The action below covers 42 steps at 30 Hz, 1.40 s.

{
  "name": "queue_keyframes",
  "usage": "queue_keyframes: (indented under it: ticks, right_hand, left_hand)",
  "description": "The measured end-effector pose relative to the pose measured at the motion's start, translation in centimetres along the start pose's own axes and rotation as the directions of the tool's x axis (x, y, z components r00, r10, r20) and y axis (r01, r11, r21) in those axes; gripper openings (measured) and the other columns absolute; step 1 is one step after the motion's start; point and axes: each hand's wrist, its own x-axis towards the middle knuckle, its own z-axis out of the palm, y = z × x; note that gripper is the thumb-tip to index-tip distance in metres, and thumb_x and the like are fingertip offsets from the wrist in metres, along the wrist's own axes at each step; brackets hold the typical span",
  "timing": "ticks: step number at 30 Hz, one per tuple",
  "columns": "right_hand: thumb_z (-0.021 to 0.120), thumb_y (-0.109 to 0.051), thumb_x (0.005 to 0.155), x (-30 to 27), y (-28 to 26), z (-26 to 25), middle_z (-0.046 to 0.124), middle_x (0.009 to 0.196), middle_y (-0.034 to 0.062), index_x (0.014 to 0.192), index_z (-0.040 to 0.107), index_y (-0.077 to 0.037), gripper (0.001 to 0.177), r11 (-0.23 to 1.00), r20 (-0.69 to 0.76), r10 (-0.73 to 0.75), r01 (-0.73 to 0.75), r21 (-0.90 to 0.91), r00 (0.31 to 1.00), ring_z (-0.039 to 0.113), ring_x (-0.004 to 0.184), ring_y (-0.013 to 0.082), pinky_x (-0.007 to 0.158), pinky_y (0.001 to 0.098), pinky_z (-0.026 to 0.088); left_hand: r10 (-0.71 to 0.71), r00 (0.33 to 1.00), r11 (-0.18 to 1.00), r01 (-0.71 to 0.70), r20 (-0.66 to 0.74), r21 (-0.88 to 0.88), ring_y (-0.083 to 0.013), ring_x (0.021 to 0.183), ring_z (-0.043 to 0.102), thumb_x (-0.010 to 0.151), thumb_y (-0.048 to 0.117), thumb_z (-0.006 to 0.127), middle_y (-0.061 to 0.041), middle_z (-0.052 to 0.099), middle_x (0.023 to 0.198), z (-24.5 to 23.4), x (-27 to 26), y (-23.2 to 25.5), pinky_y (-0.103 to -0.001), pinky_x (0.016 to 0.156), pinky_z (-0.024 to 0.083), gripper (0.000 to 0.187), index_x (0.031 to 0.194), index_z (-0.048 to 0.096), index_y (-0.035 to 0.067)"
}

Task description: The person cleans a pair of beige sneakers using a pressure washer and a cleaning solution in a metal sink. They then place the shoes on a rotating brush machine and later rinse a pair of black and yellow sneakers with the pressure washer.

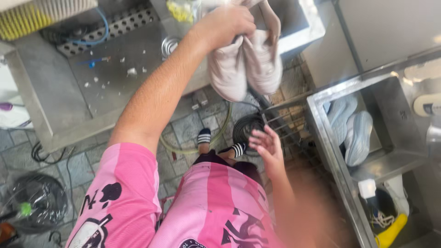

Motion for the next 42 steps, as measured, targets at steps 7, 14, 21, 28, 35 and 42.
queue_keyframes:
  ticks: [7, 14, 21, 28, 35, 42]
  right_hand:
    - [0.062, -0.005, 0.095, 3.6, 0.4, -5.1, 0.058, 0.139, 0.0229, 0.152, 0.035, -0.001, 0.064, 0.994, -0.038, 0.106, -0.108, -0.032, 0.994, 0.062, 0.120, 0.0304, 0.104, 0.0451, 0.050]
    - [0.058, -0.003, 0.097, 10.2, -1.9, -7.0, 0.059, 0.137, 0.0220, 0.149, 0.042, 0.001, 0.054, 0.987, -0.108, 0.147, -0.152, -0.048, 0.983, 0.062, 0.118, 0.0281, 0.104, 0.0418, 0.050]
    - [0.061, -0.001, 0.096, 19.2, -3.9, -5.6, 0.062, 0.134, 0.0188, 0.145, 0.048, 0.000, 0.051, 0.983, -0.250, 0.126, -0.154, -0.095, 0.960, 0.064, 0.117, 0.0247, 0.103, 0.0382, 0.050]
    - [0.066, 0.002, 0.091, 23.6, -4.5, -5.0, 0.061, 0.134, 0.0118, 0.141, 0.052, -0.003, 0.052, 0.961, -0.345, 0.235, -0.270, -0.056, 0.909, 0.060, 0.117, 0.0192, 0.099, 0.0324, 0.048]
    - [0.068, 0.003, 0.091, 26.8, -4.6, -5.8, 0.059, 0.129, 0.0112, 0.140, 0.053, -0.001, 0.052, 0.947, -0.332, 0.279, -0.315, -0.058, 0.901, 0.059, 0.117, 0.0188, 0.101, 0.0331, 0.048]
    - [0.068, 0.005, 0.091, 27.7, -5.1, -7.5, 0.063, 0.126, 0.0110, 0.137, 0.055, 0.001, 0.049, 0.891, -0.264, 0.283, -0.355, -0.284, 0.922, 0.062, 0.117, 0.0193, 0.105, 0.0337, 0.048]
  left_hand:
    - [-0.468, 0.877, 0.868, 0.480, 0.113, -0.130, -0.0289, 0.068, 0.067, 0.074, 0.009, 0.071, -0.013, 0.067, 0.074, 6.5, -2.1, -12.7, -0.042, 0.056, 0.047, 0.005, 0.071, 0.068, 0.007]
    - [-0.503, 0.843, 0.840, 0.529, 0.191, -0.123, -0.0322, 0.077, 0.068, 0.071, 0.001, 0.064, -0.010, 0.071, 0.079, 13.7, -5.7, -24.2, -0.042, 0.064, 0.052, 0.013, 0.069, 0.070, 0.012]
    - [-0.682, 0.647, 0.650, 0.750, 0.341, -0.123, -0.0321, 0.084, 0.071, 0.073, 0.008, 0.068, -0.013, 0.071, 0.085, 22.3, -4.2, -33.8, -0.042, 0.074, 0.056, 0.009, 0.069, 0.073, 0.013]
    - [-0.843, 0.524, 0.495, 0.843, 0.119, -0.210, -0.0342, 0.099, 0.070, 0.086, 0.017, 0.067, -0.017, 0.073, 0.099, 30.0, -1.2, -36.3, -0.045, 0.089, 0.052, 0.012, 0.094, 0.074, 0.012]
    - [-0.826, 0.459, 0.542, 0.807, -0.328, -0.235, -0.0412, 0.111, 0.065, 0.092, 0.022, 0.065, -0.025, 0.071, 0.113, 31.7, -3.8, -34.6, -0.049, 0.101, 0.051, 0.030, 0.112, 0.069, 0.001]
    - [-0.978, 0.204, 0.196, 0.971, -0.042, 0.136, -0.0436, 0.084, 0.071, 0.074, 0.034, 0.076, -0.021, 0.073, 0.083, 35.5, -4.5, -34.7, -0.051, 0.080, 0.056, 0.030, 0.086, 0.078, 0.007]
